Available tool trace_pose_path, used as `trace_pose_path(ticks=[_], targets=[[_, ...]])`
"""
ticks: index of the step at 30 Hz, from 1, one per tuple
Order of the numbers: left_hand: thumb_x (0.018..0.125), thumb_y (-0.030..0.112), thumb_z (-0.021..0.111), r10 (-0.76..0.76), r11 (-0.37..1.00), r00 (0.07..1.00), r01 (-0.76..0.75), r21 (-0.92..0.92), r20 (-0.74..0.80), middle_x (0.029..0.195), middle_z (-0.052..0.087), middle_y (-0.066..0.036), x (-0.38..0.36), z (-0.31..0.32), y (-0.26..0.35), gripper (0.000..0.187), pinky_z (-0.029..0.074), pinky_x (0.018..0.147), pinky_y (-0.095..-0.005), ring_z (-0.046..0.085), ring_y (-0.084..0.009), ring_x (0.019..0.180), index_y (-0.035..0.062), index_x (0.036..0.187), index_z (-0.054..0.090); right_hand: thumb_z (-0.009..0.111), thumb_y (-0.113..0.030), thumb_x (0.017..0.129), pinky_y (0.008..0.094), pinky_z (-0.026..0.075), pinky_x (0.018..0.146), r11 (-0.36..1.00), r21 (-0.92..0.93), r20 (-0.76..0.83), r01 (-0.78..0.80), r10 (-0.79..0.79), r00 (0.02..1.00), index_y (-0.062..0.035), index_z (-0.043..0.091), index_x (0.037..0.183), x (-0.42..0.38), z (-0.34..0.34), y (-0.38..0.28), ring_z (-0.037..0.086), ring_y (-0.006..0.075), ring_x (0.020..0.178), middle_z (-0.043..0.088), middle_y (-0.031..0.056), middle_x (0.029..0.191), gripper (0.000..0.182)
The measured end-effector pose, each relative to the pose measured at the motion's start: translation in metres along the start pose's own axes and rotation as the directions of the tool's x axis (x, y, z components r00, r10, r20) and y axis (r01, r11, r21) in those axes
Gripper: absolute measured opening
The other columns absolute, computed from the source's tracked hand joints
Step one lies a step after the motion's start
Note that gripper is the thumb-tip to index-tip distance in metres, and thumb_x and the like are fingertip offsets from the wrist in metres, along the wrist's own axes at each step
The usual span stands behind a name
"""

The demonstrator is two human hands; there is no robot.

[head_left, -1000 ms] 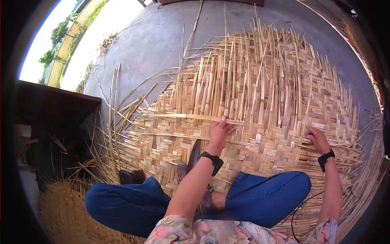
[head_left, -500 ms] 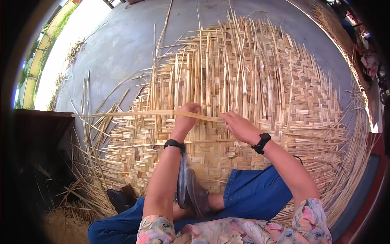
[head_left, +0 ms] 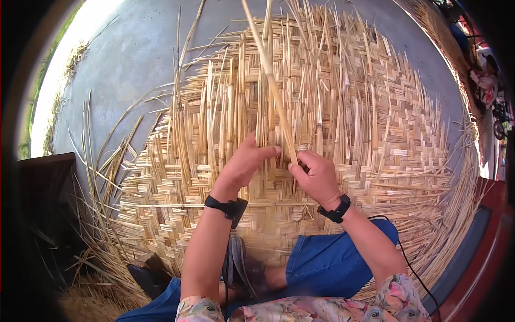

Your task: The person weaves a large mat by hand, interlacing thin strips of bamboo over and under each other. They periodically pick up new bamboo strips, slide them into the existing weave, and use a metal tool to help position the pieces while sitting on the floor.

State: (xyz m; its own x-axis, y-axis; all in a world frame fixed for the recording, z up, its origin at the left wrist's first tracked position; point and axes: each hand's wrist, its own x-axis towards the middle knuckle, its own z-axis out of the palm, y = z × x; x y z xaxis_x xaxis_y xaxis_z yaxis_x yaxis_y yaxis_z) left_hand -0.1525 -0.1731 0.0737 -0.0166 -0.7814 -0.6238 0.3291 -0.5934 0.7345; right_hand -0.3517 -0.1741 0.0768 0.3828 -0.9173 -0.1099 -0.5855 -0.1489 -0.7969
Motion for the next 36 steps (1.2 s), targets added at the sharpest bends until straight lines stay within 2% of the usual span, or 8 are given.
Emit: trace_pose_path(ticks=[5,8,13,17,22,29,32,36], targets=[[0.086,-0.001,0.075,0.007,0.953,0.996,-0.034,0.300,0.090,0.103,0.071,-0.010,0.025,-0.003,-0.013,0.032,0.057,0.079,-0.0340,0.068,-0.0177,0.092,-0.0022,0.116,0.063,0.064,-0.020,0.086,0.0472,0.045,0.057,0.997,-0.010,-0.009,-0.081,0.081,0.997,-0.0027,0.054,0.080,0.011,0.008,0.010,0.058,0.0372,0.061,0.058,0.0164,0.066,0.021],[0.084,-0.003,0.071,0.014,0.982,1.000,-0.016,0.188,0.011,0.093,0.071,-0.007,0.019,0.004,-0.018,0.024,0.055,0.080,-0.0306,0.068,-0.0158,0.088,-0.0017,0.108,0.070,0.064,-0.020,0.085,0.0484,0.046,0.057,0.993,0.049,-0.014,-0.108,0.109,0.994,-0.0031,0.055,0.082,0.011,0.010,0.019,0.060,0.0379,0.062,0.059,0.0166,0.066,0.020],[0.085,-0.006,0.073,0.146,0.989,0.988,-0.147,0.021,0.051,0.116,0.068,-0.008,0.008,0.008,-0.020,0.056,0.056,0.087,-0.0311,0.066,-0.0157,0.101,-0.0009,0.136,0.051,0.068,-0.022,0.087,0.0457,0.050,0.060,0.981,0.000,-0.008,-0.192,0.192,0.981,-0.0083,0.063,0.090,0.013,0.018,0.022,0.064,0.0346,0.068,0.064,0.0104,0.073,0.015],[0.089,-0.003,0.073,0.099,0.970,0.987,-0.125,0.207,0.130,0.122,0.067,-0.008,-0.014,0.010,0.000,0.067,0.053,0.096,-0.0324,0.065,-0.0172,0.109,0.0038,0.149,0.046,0.072,-0.023,0.090,0.0387,0.054,0.070,0.974,-0.159,0.141,0.161,-0.139,0.980,-0.0152,0.070,0.102,0.006,0.017,0.029,0.068,0.0263,0.086,0.064,0.0027,0.095,0.014],[0.104,0.047,0.055,0.385,0.911,0.922,-0.374,0.172,-0.034,0.128,0.058,-0.006,-0.024,-0.022,-0.049,0.064,0.048,0.098,-0.0330,0.055,-0.0152,0.119,0.0052,0.150,0.044,0.071,-0.021,0.091,0.0404,0.054,0.071,0.990,0.134,-0.127,-0.037,0.054,0.990,-0.0111,0.060,0.106,0.018,0.022,0.041,0.066,0.0293,0.086,0.059,0.0071,0.101,0.021],[0.097,-0.002,0.062,0.269,0.895,0.766,-0.423,-0.143,-0.584,0.095,0.067,0.000,-0.054,0.000,-0.060,0.024,0.050,0.065,-0.0204,0.062,-0.0066,0.082,0.0034,0.118,0.071,0.071,-0.015,0.091,0.0372,0.055,0.072,0.992,-0.096,-0.129,-0.084,0.071,0.989,-0.0068,0.053,0.108,0.027,0.034,0.053,0.065,0.0274,0.082,0.059,0.0082,0.100,0.026],[0.095,-0.003,0.063,0.373,0.906,0.739,-0.420,0.049,-0.560,0.088,0.067,0.001,-0.045,-0.022,-0.083,0.022,0.049,0.063,-0.0214,0.059,-0.0052,0.078,0.0029,0.114,0.073,0.067,-0.013,0.092,0.0392,0.054,0.068,0.991,0.126,-0.133,0.039,-0.023,0.991,-0.0108,0.056,0.125,0.017,0.019,0.052,0.066,0.0282,0.082,0.060,0.0090,0.102,0.035],[0.094,-0.002,0.061,0.572,0.788,0.702,-0.326,0.522,-0.425,0.086,0.067,-0.001,-0.029,-0.042,-0.106,0.025,0.049,0.063,-0.0244,0.057,-0.0068,0.076,0.0055,0.115,0.074,0.058,-0.009,0.096,0.0409,0.054,0.064,0.863,-0.467,0.243,0.193,-0.085,0.966,-0.0139,0.040,0.153,-0.038,-0.001,0.013,0.068,0.0280,0.076,0.064,0.0125,0.089,0.060]])
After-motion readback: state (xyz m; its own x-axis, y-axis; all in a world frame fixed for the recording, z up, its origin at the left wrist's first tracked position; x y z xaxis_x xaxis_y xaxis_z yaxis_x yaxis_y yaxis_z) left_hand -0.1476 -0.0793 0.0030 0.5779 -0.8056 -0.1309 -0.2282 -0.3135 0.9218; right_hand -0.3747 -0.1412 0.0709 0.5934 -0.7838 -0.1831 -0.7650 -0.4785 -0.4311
